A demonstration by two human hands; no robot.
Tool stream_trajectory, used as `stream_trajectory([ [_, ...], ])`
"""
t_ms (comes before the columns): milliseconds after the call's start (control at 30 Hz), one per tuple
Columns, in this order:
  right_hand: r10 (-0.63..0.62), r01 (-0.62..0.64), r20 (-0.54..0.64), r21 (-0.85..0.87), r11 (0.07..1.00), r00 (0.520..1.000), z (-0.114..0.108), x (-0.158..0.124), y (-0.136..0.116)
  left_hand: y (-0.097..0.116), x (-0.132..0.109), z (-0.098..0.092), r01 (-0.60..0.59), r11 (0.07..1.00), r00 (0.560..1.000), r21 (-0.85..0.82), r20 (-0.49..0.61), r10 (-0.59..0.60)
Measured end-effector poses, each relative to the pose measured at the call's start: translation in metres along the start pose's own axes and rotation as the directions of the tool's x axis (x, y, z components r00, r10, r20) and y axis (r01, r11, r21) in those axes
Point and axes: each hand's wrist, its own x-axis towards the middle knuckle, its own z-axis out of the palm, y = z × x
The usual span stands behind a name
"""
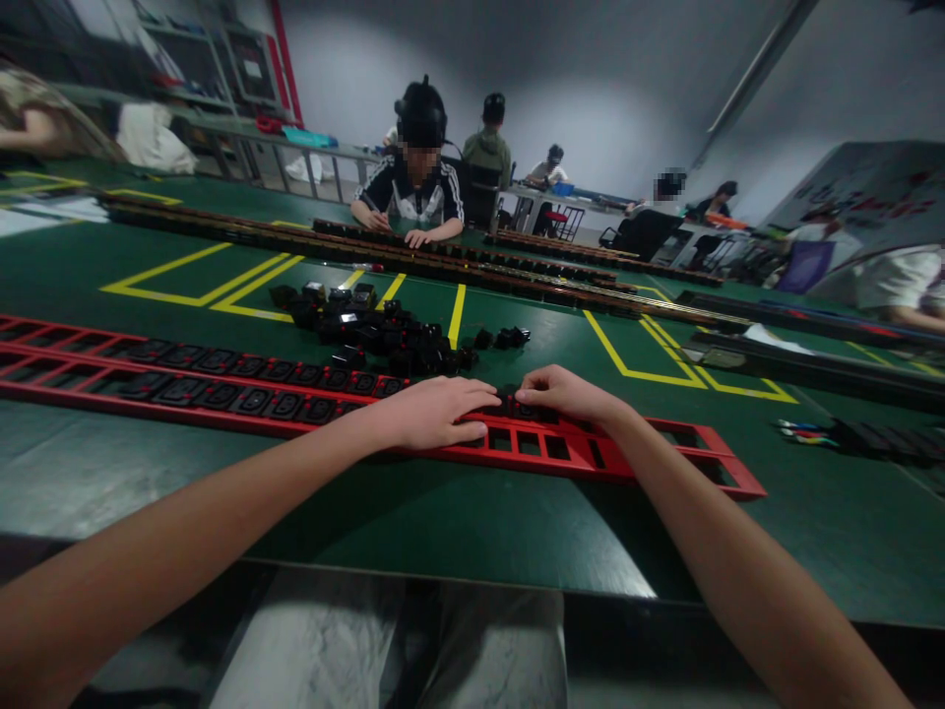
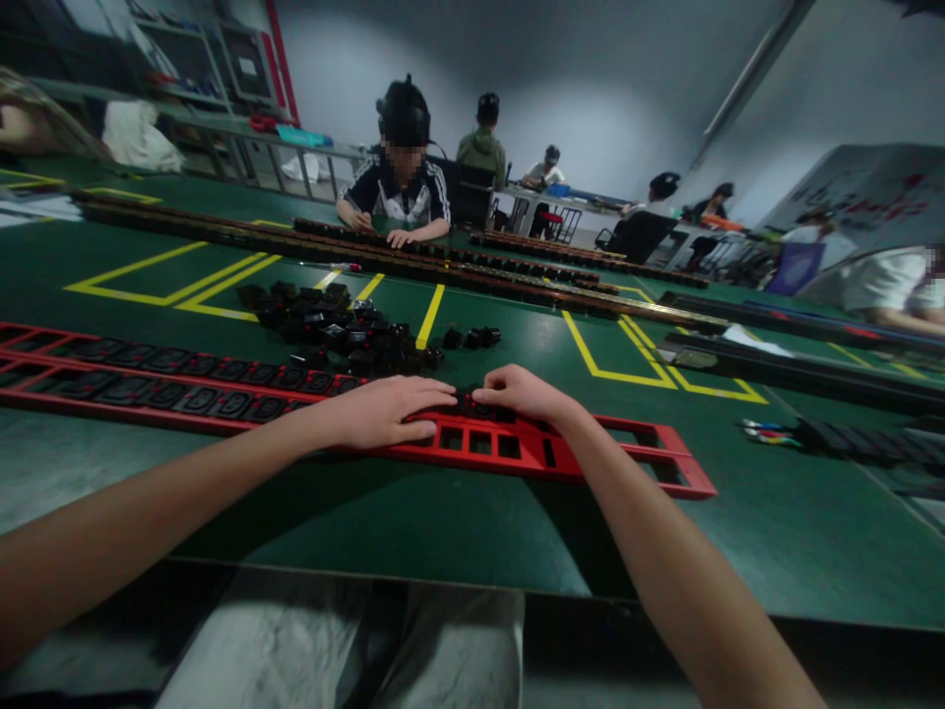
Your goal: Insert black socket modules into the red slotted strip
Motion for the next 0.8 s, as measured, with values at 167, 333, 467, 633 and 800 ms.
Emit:
stream_trajectory([
  [167,-0.016,0.015,-0.028,-0.056,0.998,0.999,0.0,0.002,0.002,0.001,0.0,-0.001,0.008,1.0,1.0,0.001,-0.001,-0.008],
  [333,-0.038,0.003,-0.238,-0.145,0.989,0.971,-0.001,0.003,0.009,0.001,0.0,-0.001,-0.001,1.0,1.0,-0.007,-0.005,0.001],
  [467,-0.05,-0.074,-0.417,-0.277,0.958,0.908,-0.005,0.009,0.024,0.001,0.001,0.0,-0.004,1.0,1.0,-0.002,-0.017,0.004],
  [633,-0.163,-0.08,-0.369,-0.563,0.823,0.915,-0.02,0.049,0.028,0.002,0.002,-0.001,-0.007,1.0,1.0,0.005,-0.023,0.008],
  [800,-0.083,-0.068,-0.204,-0.636,0.768,0.975,-0.032,0.092,0.017,0.002,0.002,-0.001,-0.009,1.0,1.0,-0.012,-0.024,0.009],
])
